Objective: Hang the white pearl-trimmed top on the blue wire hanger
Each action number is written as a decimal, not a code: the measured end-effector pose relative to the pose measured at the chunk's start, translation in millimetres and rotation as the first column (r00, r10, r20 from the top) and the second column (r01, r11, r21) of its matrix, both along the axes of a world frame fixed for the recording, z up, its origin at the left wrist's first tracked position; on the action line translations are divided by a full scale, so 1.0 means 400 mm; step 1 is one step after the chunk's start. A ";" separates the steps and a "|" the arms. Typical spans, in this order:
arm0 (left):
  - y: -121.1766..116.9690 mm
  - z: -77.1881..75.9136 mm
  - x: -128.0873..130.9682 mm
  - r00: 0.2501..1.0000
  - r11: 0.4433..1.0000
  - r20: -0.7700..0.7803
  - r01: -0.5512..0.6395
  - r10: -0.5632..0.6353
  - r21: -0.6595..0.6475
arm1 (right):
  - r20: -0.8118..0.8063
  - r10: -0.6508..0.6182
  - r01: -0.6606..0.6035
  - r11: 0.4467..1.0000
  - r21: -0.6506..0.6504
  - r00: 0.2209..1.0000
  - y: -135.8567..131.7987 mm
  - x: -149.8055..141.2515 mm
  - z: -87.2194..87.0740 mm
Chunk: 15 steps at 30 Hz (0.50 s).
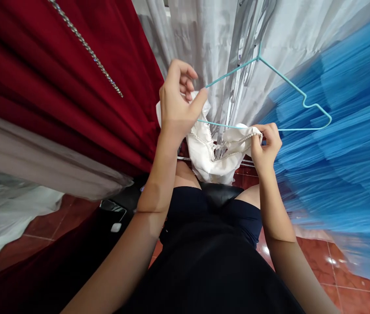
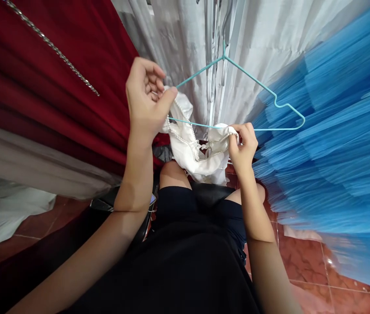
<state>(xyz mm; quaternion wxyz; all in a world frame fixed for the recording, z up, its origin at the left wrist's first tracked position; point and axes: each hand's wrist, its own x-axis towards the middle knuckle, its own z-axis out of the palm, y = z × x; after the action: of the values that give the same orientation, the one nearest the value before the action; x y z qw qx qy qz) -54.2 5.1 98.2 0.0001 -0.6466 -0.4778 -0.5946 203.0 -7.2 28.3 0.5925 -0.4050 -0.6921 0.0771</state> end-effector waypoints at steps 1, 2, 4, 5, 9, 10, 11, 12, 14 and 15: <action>-0.020 -0.015 0.021 0.999 0.999 0.002 0.038 -0.038 -0.002 | 0.005 -0.005 0.005 1.000 -0.003 1.000 0.002 0.001 -0.001; -0.040 -0.029 0.044 0.998 0.998 -0.017 0.058 -0.058 -0.007 | 0.009 -0.009 0.009 1.000 -0.005 1.000 0.005 0.002 -0.002; -0.074 -0.056 0.093 0.988 0.995 -0.129 0.082 -0.090 -0.062 | 0.010 -0.015 0.016 1.000 -0.009 1.000 0.011 0.004 -0.002; -0.085 -0.067 0.117 0.974 0.990 -0.197 0.091 -0.111 -0.107 | 0.008 -0.016 0.016 1.000 -0.012 1.000 0.015 0.005 -0.002; -0.086 -0.096 0.192 0.871 0.941 -0.462 -0.002 -0.164 -0.337 | 0.009 -0.021 0.021 0.999 -0.024 1.000 0.021 0.000 -0.005; -0.082 -0.099 0.203 0.841 0.926 -0.517 -0.054 -0.160 -0.375 | 0.013 -0.024 0.024 1.000 -0.017 1.000 0.020 -0.001 -0.009; -0.078 -0.099 0.211 0.814 0.912 -0.560 -0.102 -0.152 -0.396 | 0.020 -0.026 0.026 1.000 0.006 0.999 0.017 -0.001 -0.015; -0.075 -0.096 0.216 0.795 0.904 -0.589 -0.135 -0.145 -0.405 | 0.028 -0.031 0.030 0.999 0.045 0.999 0.013 0.001 -0.023; -0.075 -0.087 0.219 0.777 0.897 -0.612 -0.156 -0.148 -0.414 | 0.039 -0.073 0.066 0.985 0.160 0.997 0.005 0.015 -0.043; -0.076 -0.081 0.217 0.772 0.893 -0.617 -0.158 -0.154 -0.421 | 0.028 -0.115 0.106 0.971 0.216 0.993 0.003 0.030 -0.052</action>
<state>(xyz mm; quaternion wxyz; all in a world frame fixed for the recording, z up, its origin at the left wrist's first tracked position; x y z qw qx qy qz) 32.7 -25.4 66.0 0.0125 -0.7902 -0.5743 -0.2136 215.2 -6.1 7.5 0.6218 -0.3783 -0.6847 -0.0392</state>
